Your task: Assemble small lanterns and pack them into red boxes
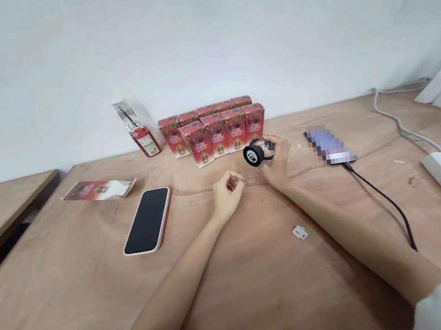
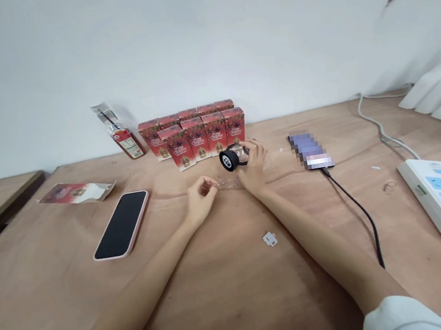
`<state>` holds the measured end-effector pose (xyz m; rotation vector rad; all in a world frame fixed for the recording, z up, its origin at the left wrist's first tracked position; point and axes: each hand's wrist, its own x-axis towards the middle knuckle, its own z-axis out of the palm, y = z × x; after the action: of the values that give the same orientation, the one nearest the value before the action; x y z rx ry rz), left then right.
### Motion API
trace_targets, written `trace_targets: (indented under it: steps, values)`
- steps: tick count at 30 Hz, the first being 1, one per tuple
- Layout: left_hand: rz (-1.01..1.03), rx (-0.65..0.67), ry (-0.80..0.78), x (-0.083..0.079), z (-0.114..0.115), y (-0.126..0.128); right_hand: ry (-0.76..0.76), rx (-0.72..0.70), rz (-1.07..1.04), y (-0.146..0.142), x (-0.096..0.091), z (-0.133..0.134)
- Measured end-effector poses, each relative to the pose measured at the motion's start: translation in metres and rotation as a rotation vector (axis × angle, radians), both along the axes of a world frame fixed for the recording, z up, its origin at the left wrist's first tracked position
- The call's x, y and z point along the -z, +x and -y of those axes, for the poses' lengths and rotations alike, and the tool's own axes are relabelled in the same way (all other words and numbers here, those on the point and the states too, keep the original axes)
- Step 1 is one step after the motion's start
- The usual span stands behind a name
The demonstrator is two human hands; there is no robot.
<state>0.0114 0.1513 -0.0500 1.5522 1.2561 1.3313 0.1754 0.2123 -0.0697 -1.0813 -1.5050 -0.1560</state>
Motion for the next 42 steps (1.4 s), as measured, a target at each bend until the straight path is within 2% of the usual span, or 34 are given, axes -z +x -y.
trace_targets:
  steps: [3, 5, 8, 9, 11, 13, 15, 18, 22, 26, 28, 31, 42]
  values:
    - [-0.296, 0.177, 0.253, -0.003, 0.019, 0.006, 0.013, -0.004, -0.020, 0.000, 0.000, -0.001]
    - [-0.473, 0.411, 0.432, -0.003, 0.036, 0.016, 0.014, -0.012, -0.049, 0.000, 0.001, -0.001]
    - [-0.636, 0.785, 0.660, 0.000, 0.058, 0.036, -0.010, -0.015, -0.085, 0.001, 0.002, -0.003]
    - [-0.676, 0.861, 0.715, 0.002, 0.061, 0.042, -0.016, -0.014, -0.091, 0.001, 0.003, -0.003]
    - [-0.743, 0.894, 0.756, 0.006, 0.061, 0.047, -0.017, -0.013, -0.098, 0.002, 0.004, -0.004]
    - [-0.796, 0.794, 0.703, 0.009, 0.052, 0.045, -0.008, -0.019, -0.097, 0.002, 0.004, -0.005]
    - [-0.828, 0.633, 0.617, 0.011, 0.039, 0.037, 0.001, -0.025, -0.096, 0.001, 0.004, -0.005]
    - [-0.768, 0.421, 0.509, 0.010, 0.025, 0.026, 0.006, -0.022, -0.100, 0.000, 0.004, -0.005]
    - [-0.381, 0.191, 0.313, 0.009, 0.016, 0.021, 0.011, -0.052, -0.066, -0.001, 0.004, -0.004]
    - [0.068, -0.008, 0.043, 0.012, 0.008, 0.018, 0.050, -0.184, 0.102, -0.002, 0.001, -0.001]
    - [0.198, -0.069, -0.022, 0.013, 0.003, 0.016, 0.071, -0.238, 0.216, -0.003, 0.001, 0.001]
    - [0.249, -0.115, -0.048, 0.013, 0.000, 0.013, 0.089, -0.254, 0.316, -0.004, 0.001, 0.002]
    - [0.336, -0.191, -0.168, 0.018, -0.005, 0.012, 0.115, -0.231, 0.391, -0.005, 0.003, 0.003]
